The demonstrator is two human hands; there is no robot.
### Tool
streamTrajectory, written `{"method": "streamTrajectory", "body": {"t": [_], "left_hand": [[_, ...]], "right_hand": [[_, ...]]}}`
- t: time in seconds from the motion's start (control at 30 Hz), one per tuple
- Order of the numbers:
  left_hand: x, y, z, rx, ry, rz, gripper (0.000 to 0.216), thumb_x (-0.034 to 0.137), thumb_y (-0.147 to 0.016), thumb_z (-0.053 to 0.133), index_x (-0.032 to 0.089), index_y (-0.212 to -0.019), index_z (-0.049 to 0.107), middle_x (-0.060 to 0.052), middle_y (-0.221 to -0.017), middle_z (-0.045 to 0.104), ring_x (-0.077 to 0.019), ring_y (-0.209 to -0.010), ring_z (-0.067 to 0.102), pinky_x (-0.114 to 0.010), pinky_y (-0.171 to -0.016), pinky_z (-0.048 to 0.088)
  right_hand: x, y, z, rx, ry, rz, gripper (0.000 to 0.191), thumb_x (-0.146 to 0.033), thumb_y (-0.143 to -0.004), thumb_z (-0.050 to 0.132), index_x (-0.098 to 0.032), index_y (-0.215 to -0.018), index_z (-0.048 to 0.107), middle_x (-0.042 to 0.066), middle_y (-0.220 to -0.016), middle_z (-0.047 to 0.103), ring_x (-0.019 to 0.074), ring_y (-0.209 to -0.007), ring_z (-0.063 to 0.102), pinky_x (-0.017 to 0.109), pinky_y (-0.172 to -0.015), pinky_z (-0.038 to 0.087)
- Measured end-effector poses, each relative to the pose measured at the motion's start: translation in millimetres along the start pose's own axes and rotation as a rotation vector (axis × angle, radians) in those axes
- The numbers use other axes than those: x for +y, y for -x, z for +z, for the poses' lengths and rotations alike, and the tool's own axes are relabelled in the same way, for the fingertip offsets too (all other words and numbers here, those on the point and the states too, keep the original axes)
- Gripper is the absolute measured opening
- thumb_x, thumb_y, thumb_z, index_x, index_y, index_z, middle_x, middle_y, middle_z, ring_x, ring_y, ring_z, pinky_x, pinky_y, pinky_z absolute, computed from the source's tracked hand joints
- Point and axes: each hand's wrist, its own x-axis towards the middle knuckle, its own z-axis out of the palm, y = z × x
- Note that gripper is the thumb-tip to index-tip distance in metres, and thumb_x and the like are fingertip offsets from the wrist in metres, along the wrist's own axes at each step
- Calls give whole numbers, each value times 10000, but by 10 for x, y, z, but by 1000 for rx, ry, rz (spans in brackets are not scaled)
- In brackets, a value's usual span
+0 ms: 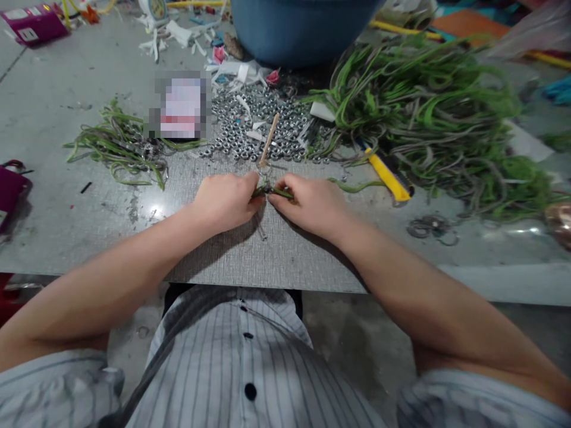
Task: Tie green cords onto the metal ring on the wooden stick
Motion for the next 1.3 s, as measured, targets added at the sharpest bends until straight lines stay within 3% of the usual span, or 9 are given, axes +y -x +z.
{"method": "streamTrajectory", "body": {"t": [0.27,0.57,0.7,0.83,0.93,1.03,1.17,1.3], "left_hand": [[-24,-26,-62,-76,-7,31,350,284,-978,432,160,-1150,712,-117,-1000,763,-277,-966,726,-328,-806,518],[-63,10,-201,-149,-82,264,285,211,-883,491,186,-984,756,-71,-720,684,-227,-703,650,-310,-566,297],[-77,31,-173,-106,-45,232,289,279,-953,479,210,-1020,751,-81,-763,714,-246,-758,682,-301,-617,366],[-91,33,-115,-43,-12,133,447,396,-1064,354,176,-1204,717,-131,-916,758,-290,-901,722,-318,-743,466],[-98,24,-94,-49,-29,89,441,308,-1061,349,184,-1338,670,-138,-978,769,-296,-934,728,-329,-773,491],[-116,15,-92,-61,-57,108,511,180,-999,384,268,-1438,632,-125,-1006,783,-297,-941,732,-344,-777,511],[-153,-2,-96,-58,-61,102,589,133,-949,422,339,-1457,638,-117,-1047,795,-308,-957,739,-374,-797,536],[-154,-9,-100,-59,-55,87,589,128,-943,421,344,-1440,654,-111,-1077,795,-304,-982,741,-368,-799,538]], "right_hand": [[-3,16,-64,-85,45,-20,194,-261,-939,532,-199,-989,709,88,-871,740,213,-744,598,318,-626,257],[-11,52,-114,-163,31,-124,120,-255,-843,562,-229,-735,609,23,-666,598,175,-636,478,316,-598,216],[25,42,-74,-99,20,-126,214,-340,-917,543,-236,-778,668,39,-674,652,192,-639,531,325,-598,217],[112,3,-2,3,-16,-118,367,-430,-1009,463,-236,-869,741,67,-758,737,222,-701,620,322,-602,253],[166,-21,42,87,-59,-118,345,-376,-1015,468,-247,-1047,786,78,-905,803,255,-801,693,325,-636,341],[190,-28,65,97,-114,-140,354,-293,-991,500,-290,-1202,783,62,-1037,828,275,-906,741,346,-717,452],[205,-32,74,67,-178,-135,383,-215,-956,535,-325,-1213,797,31,-1144,824,268,-1009,761,378,-836,532],[184,-29,65,58,-153,-116,377,-227,-956,549,-342,-1213,799,28,-1116,828,268,-973,762,382,-814,532]]}}
